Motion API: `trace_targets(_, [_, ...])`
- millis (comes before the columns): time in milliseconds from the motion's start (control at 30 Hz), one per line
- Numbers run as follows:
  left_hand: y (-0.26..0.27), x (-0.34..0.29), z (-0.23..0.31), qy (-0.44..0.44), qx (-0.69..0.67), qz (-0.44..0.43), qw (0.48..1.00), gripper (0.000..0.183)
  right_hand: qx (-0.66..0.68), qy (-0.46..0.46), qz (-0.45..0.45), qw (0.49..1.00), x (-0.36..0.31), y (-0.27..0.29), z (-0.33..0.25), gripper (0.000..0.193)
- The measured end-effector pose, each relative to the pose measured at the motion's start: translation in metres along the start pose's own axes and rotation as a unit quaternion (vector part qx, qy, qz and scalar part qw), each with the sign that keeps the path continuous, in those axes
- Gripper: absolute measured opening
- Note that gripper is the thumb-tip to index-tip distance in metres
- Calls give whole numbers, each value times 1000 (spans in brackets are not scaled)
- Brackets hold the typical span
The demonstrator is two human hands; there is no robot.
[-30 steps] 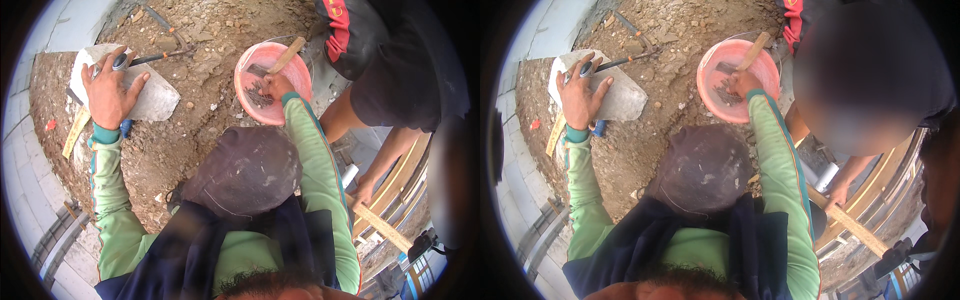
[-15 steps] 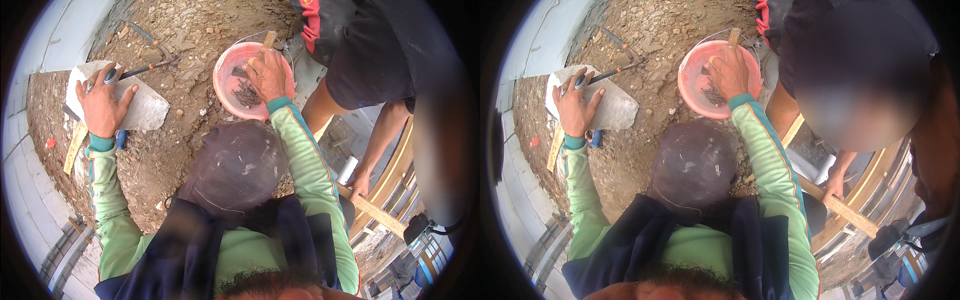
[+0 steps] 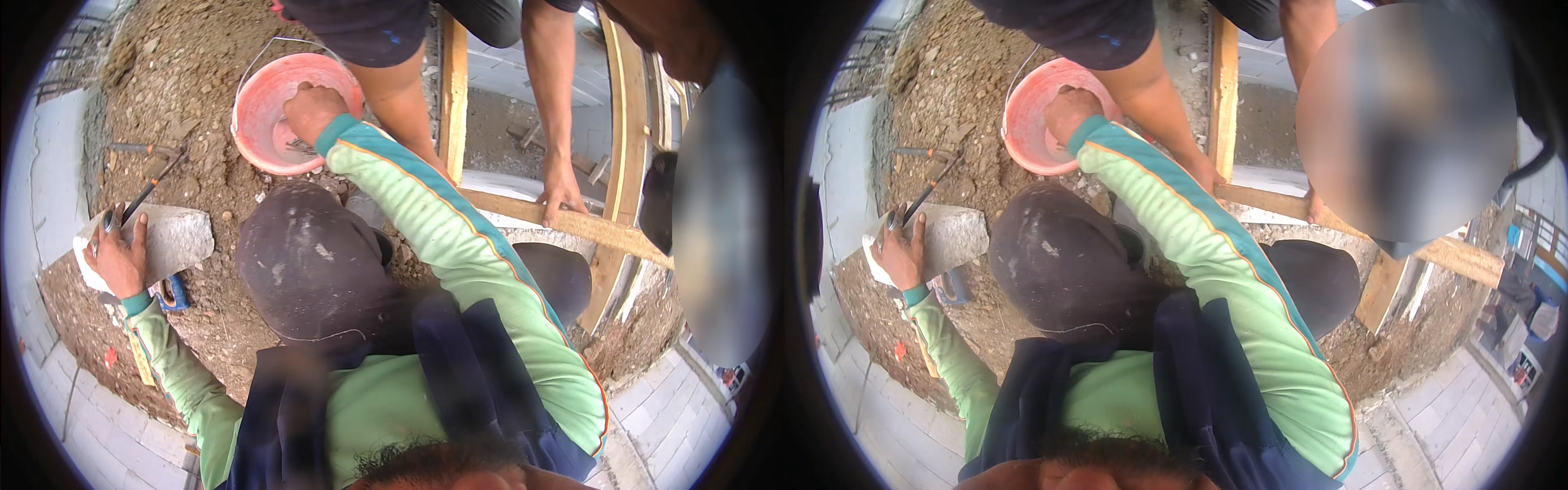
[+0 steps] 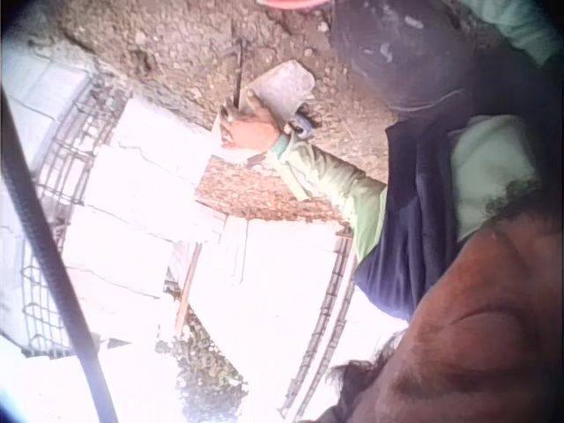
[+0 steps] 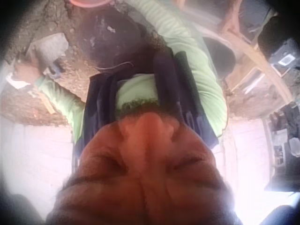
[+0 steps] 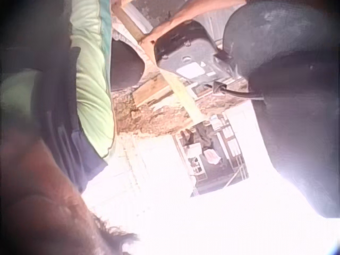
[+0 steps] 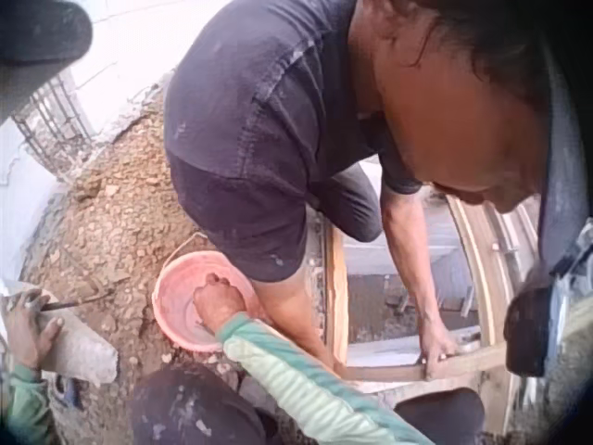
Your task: The person measures and cuts a piece of wood using a handsaw and then nails it to a wooden frame structure in a construction site.
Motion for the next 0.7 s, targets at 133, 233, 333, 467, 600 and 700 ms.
trace_targets(133, [6,-7,24,-17,9,12,1000,56,80,-13,14,997,-37,9,25,22])
trace_targets(233, [11,-10,19,-22,27,29,999,58,129,-6,131,983,-54,38,32,21])
trace_targets(333, [26,-10,12,-18,21,30,999,61,178,7,205,962,-78,74,21,15])
trace_targets(467, [48,-6,-10,1,47,-24,999,66,232,36,243,941,-111,140,-8,9])
trace_targets(600, [70,2,-42,-9,18,-30,999,72,224,113,286,925,-137,208,-57,9])
trace_targets(700, [111,-9,-57,-60,-109,48,991,75,247,113,250,929,-155,276,-93,6])
Point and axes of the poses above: each hand's wrist, its own x-axis towards the middle knuckle, its own y-axis out of the back of the hand, z = x × y, the point moved 3 cm from there along x, towards the middle knuckle, and after that the axes turned 7 degrees about x, right-handed, at the moved point
